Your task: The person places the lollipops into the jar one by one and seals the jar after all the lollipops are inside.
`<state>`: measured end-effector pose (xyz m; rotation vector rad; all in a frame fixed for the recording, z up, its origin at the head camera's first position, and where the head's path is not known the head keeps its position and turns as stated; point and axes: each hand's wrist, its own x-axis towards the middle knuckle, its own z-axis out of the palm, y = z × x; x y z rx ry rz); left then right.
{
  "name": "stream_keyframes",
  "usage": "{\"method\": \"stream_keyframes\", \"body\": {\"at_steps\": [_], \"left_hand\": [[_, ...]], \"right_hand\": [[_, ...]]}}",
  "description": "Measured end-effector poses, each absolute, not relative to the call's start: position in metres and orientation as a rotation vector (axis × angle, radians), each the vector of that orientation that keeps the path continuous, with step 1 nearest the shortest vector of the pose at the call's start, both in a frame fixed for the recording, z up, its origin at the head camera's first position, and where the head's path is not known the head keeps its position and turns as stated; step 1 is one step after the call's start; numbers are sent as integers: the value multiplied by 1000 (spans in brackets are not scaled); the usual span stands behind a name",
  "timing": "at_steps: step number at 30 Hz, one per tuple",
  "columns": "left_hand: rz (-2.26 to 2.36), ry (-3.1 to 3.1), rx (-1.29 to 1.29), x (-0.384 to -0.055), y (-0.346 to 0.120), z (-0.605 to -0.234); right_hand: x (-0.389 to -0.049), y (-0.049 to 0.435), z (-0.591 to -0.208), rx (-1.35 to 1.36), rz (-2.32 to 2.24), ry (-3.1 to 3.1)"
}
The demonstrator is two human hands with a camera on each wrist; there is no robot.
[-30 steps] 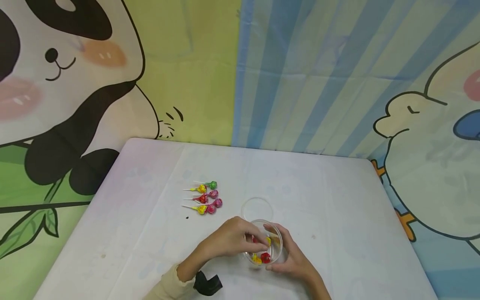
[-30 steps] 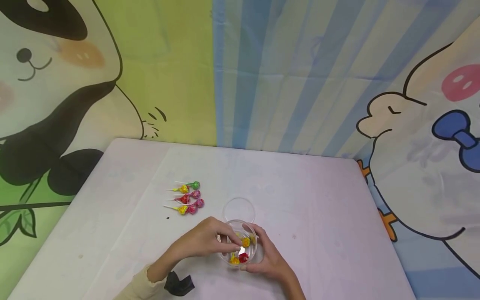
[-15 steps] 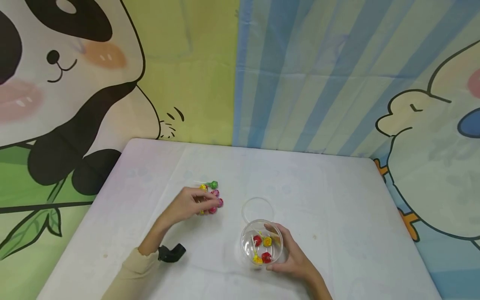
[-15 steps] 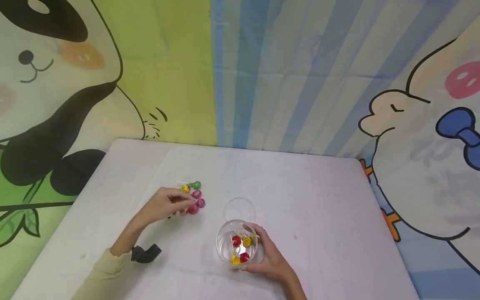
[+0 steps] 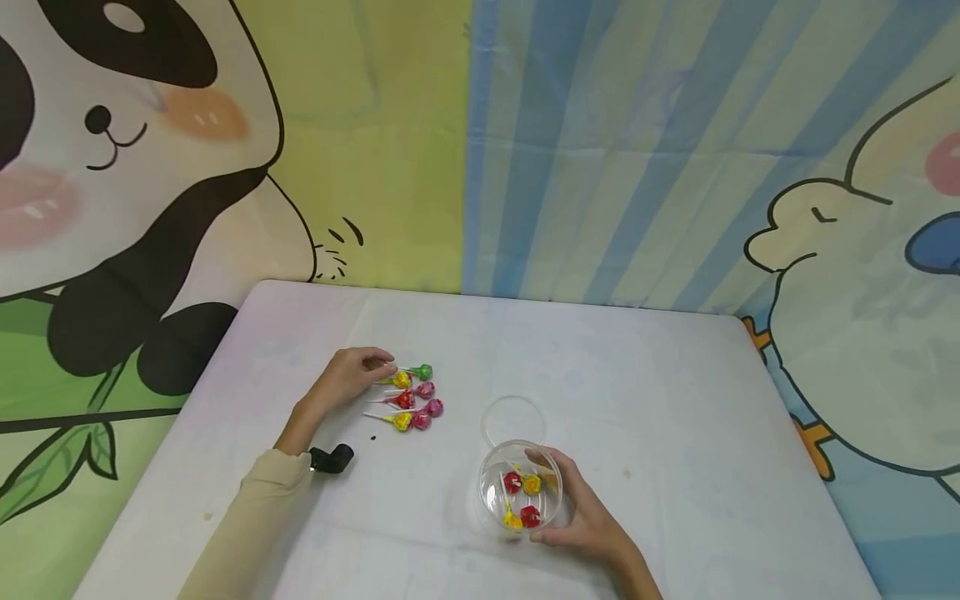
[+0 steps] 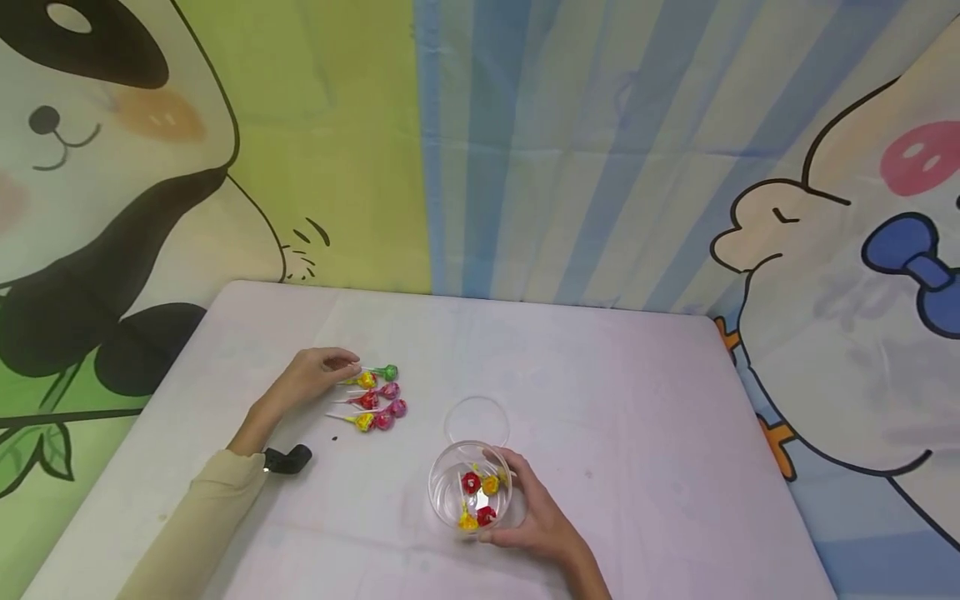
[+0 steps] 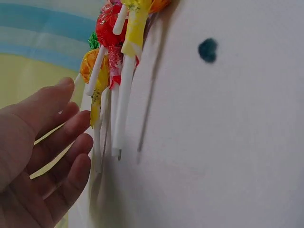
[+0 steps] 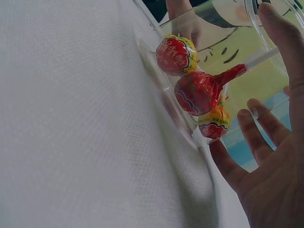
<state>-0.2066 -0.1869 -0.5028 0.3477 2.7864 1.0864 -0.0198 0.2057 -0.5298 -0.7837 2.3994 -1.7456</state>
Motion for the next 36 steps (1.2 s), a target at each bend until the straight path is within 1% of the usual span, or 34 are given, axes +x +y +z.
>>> {"method": "stream_keyframes", "body": {"at_steps": [7,12,23,30,36], "left_hand": [[1106,2739,326,-205,-188,-509],[1119,2717,306,-207,-190,-513],[1302,2683,296,-211,-192,-516],[1391,2738,309,-209,-190,-512],[1590,2752,298,-200,-184,-501]], "right_hand": [[-21,206,-534,-833,-1768,2395],[-19,205,-533,-817,-1763,2394],[-20,205,-531,-801,-1759,2386],[-20,204,-529,-779,-1752,2388],[-20,204,-529,-778,-1748,2392]]}}
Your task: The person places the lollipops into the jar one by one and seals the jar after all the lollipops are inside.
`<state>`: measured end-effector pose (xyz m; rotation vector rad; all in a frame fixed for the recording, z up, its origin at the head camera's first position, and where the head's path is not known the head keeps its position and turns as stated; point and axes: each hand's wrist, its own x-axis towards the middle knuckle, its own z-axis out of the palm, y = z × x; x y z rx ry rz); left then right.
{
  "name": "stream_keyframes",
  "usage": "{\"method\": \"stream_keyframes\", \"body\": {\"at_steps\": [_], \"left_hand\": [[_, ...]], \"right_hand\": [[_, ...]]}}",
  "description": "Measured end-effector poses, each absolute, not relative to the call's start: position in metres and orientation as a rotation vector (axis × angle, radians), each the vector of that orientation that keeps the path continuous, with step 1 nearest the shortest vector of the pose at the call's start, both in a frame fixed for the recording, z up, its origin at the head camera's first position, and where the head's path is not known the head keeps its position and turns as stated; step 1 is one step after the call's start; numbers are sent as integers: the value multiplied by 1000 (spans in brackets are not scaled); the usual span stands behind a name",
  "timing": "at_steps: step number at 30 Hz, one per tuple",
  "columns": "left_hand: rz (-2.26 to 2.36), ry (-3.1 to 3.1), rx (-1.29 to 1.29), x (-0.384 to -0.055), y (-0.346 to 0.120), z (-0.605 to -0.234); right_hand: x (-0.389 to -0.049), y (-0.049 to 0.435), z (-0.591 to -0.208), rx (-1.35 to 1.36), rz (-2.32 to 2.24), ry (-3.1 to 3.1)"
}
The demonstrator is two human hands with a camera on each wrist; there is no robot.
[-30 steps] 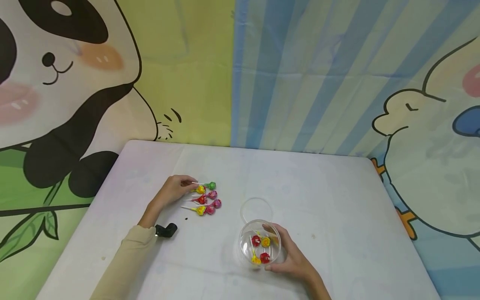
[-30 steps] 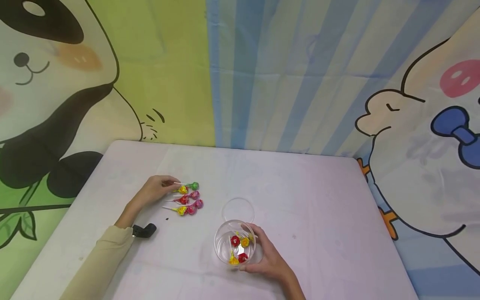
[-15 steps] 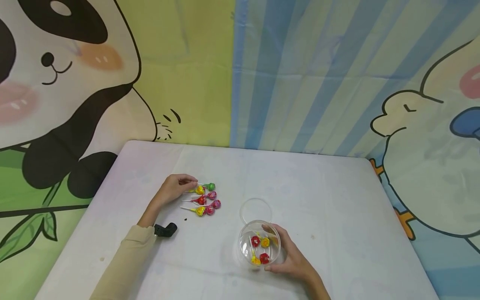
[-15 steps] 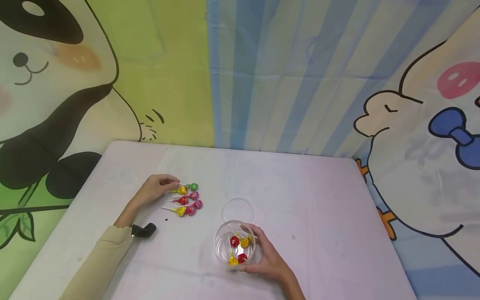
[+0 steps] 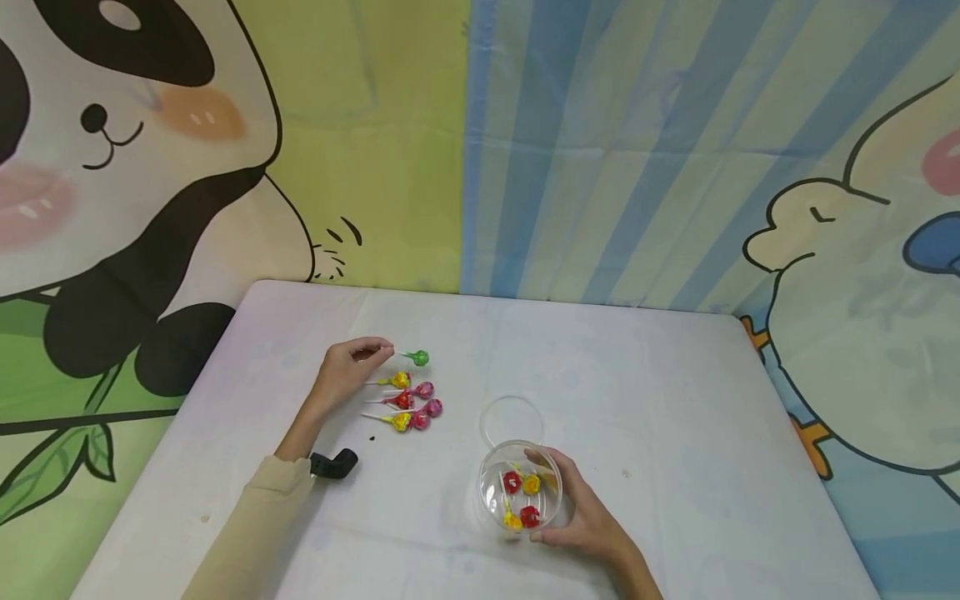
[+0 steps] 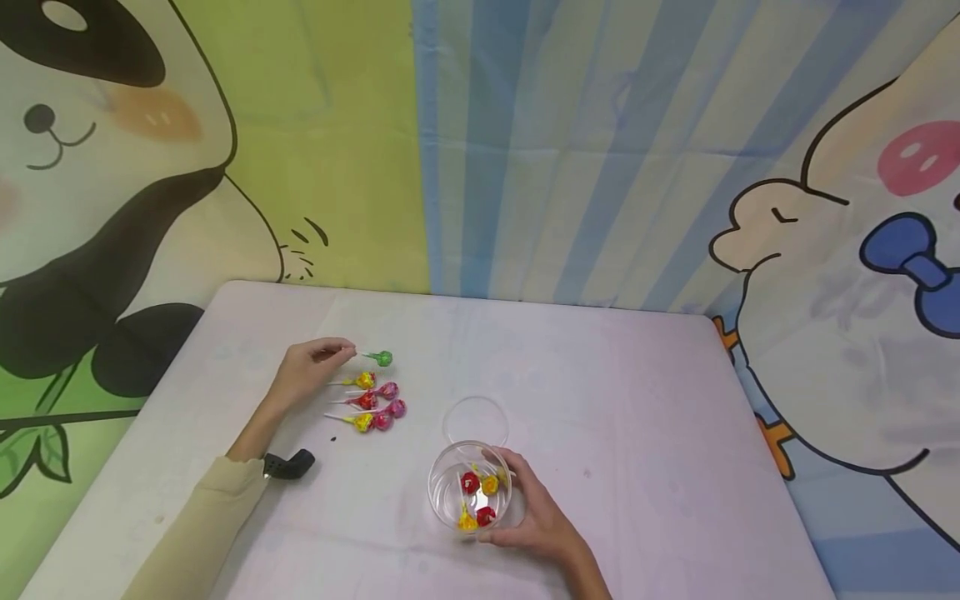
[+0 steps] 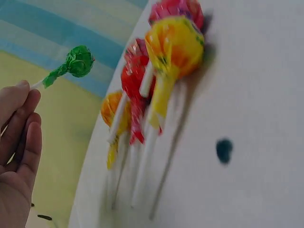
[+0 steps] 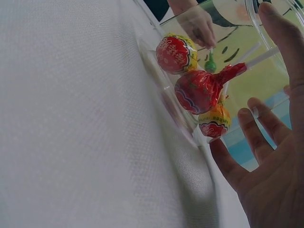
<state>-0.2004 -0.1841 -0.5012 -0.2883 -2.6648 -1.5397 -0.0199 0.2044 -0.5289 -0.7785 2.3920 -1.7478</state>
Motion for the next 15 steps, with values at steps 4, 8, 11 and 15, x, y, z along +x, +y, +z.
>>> {"method": "stream_keyframes", "body": {"at_steps": [4,8,11,15], "left_hand": [[-1707,-2573,-350,-187,-176,-486],[-1889,-2512,-356,-171,-166,-470],[-1973,-2469,-352,-161,-159,-459],[-2045,-2396,-395,-146,-150,-443]], "right_hand": [[-20,205,-530,-782,-1751,2395],[-20,205,-531,-797,-1754,2397],[-20,205,-532,-818,-1760,2388],[-21,206,-533,-849,-1768,2386]]}}
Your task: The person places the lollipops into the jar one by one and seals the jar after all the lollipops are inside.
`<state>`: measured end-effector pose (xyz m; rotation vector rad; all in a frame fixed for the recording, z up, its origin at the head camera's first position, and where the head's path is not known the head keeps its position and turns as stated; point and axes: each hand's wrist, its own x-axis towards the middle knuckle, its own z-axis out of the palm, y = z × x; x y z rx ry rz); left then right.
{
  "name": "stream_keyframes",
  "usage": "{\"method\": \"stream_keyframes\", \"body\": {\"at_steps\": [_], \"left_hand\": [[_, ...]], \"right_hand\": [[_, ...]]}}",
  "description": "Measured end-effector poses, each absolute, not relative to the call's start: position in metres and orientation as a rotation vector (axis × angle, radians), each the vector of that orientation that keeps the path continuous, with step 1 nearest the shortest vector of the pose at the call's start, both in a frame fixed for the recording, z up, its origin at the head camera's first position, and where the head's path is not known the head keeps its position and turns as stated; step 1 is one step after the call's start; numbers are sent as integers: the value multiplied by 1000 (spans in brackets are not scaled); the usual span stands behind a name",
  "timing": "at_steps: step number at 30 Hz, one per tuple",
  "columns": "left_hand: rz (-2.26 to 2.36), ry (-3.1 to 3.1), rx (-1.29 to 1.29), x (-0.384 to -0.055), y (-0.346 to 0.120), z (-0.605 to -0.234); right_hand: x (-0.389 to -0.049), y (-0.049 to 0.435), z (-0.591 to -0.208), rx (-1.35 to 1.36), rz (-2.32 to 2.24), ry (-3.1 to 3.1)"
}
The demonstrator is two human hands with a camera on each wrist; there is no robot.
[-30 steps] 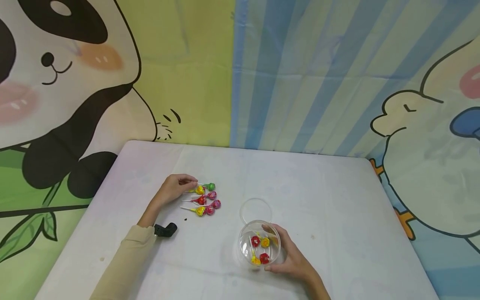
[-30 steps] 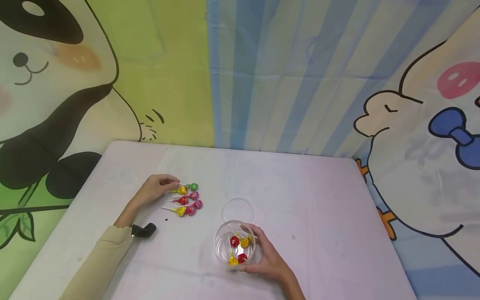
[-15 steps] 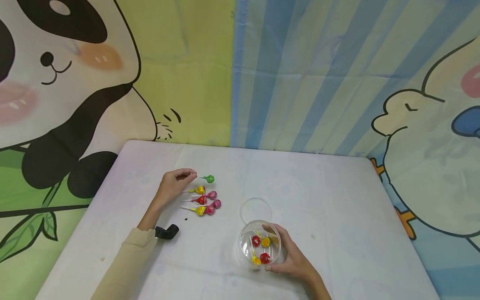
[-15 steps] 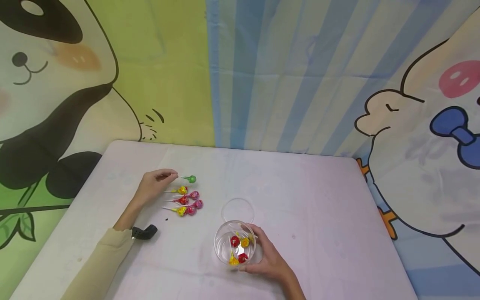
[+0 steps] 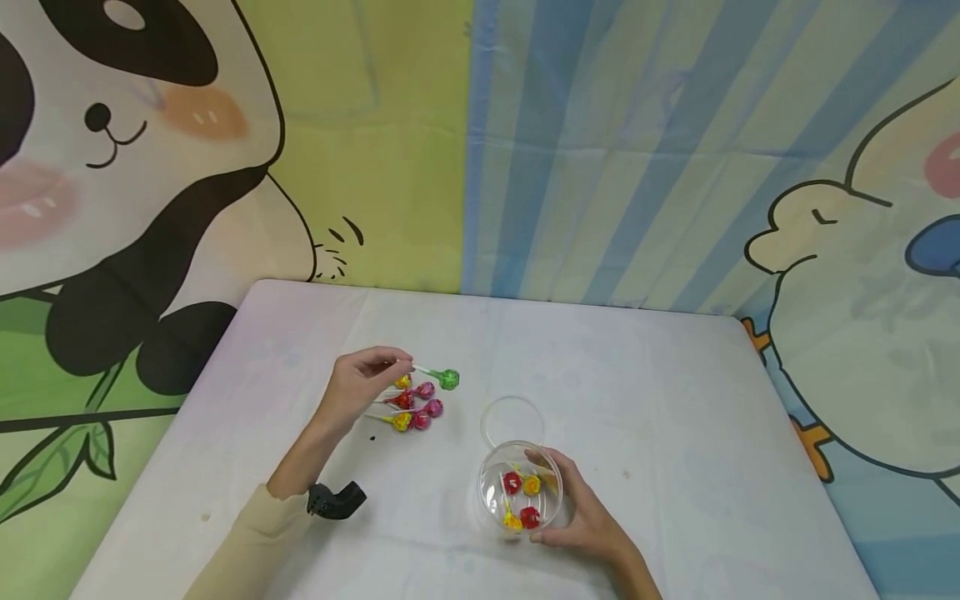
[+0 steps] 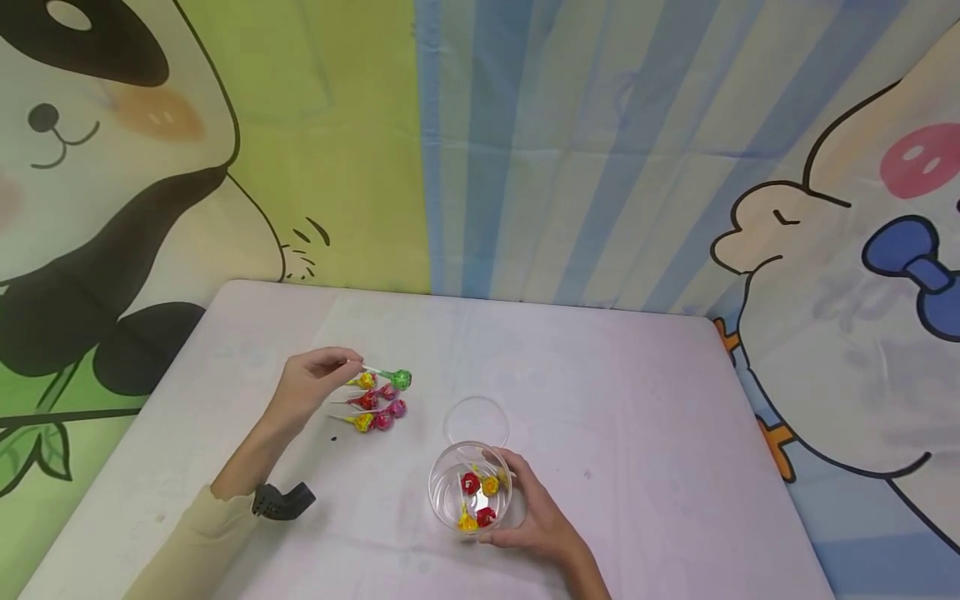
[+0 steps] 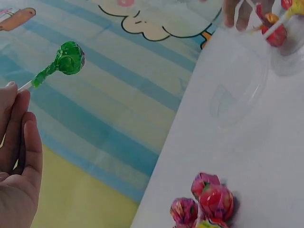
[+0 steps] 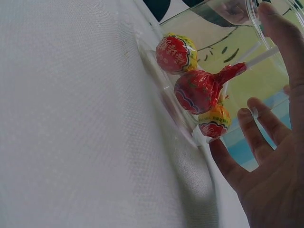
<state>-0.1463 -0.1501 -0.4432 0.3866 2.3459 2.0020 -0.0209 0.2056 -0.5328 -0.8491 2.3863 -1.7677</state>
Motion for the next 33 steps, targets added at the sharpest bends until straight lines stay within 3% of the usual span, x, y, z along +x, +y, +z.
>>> {"method": "stream_keyframes", "body": {"at_steps": [13,33], "left_hand": [[2077,2157,629,-99,-130,-413],[2038,2079,839,-74,-114,-412]], "right_hand": [[-17,205,-531,-781,-1748,2407],[-19,206,-531,-801,-1755,2388]]}}
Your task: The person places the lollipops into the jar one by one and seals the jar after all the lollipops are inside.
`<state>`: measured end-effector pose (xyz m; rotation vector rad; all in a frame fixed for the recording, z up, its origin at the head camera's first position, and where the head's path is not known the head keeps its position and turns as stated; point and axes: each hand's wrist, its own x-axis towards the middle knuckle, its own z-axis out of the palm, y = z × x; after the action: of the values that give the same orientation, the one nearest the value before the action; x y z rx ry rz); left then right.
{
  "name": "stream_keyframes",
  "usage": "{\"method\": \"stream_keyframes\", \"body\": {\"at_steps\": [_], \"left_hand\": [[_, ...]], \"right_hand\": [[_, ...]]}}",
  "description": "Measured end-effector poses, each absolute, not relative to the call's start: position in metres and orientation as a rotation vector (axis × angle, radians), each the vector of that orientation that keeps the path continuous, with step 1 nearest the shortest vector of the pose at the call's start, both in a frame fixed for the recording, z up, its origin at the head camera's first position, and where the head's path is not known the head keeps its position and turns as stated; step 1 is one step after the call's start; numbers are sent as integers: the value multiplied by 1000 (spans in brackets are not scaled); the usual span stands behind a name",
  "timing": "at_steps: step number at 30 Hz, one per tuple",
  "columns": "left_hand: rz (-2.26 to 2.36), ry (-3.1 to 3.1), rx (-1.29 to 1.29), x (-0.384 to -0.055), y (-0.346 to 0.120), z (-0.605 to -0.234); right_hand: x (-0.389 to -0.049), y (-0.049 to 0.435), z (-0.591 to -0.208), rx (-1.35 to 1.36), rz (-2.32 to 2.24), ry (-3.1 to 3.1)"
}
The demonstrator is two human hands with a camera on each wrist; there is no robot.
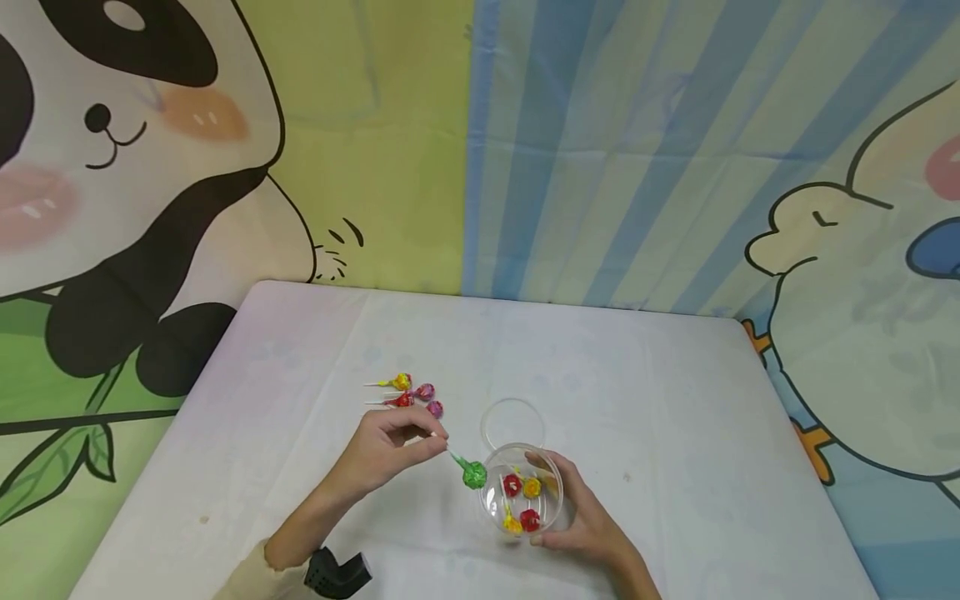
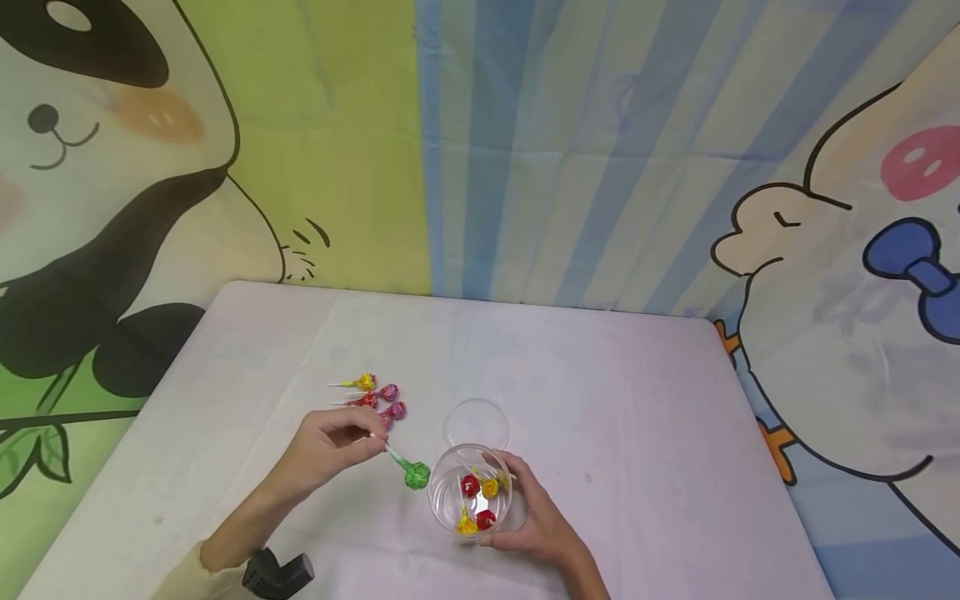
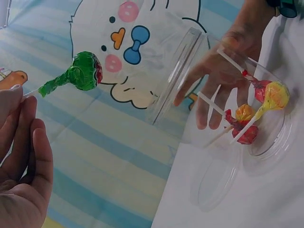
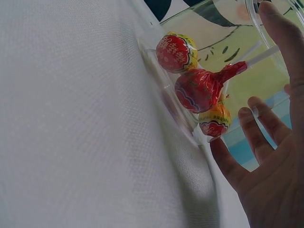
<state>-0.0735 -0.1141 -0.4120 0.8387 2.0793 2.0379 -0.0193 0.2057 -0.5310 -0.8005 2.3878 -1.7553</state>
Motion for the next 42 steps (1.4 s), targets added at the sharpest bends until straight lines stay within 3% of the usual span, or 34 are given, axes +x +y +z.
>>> {"method": "stream_keyframes", "body": {"at_steps": [12,34,42], "left_hand": [[1814,2064,968,-72,-75,-431],[1519,2216,730,-50,-45,-438],[1343,2358,908,-48,-46,-433]], "right_hand": [[-20,206,-532,-832,-1769,2380],[-20,206,-529,-805,-1733,2394],[-21,206,-531,-818,-1761,2370]]}}
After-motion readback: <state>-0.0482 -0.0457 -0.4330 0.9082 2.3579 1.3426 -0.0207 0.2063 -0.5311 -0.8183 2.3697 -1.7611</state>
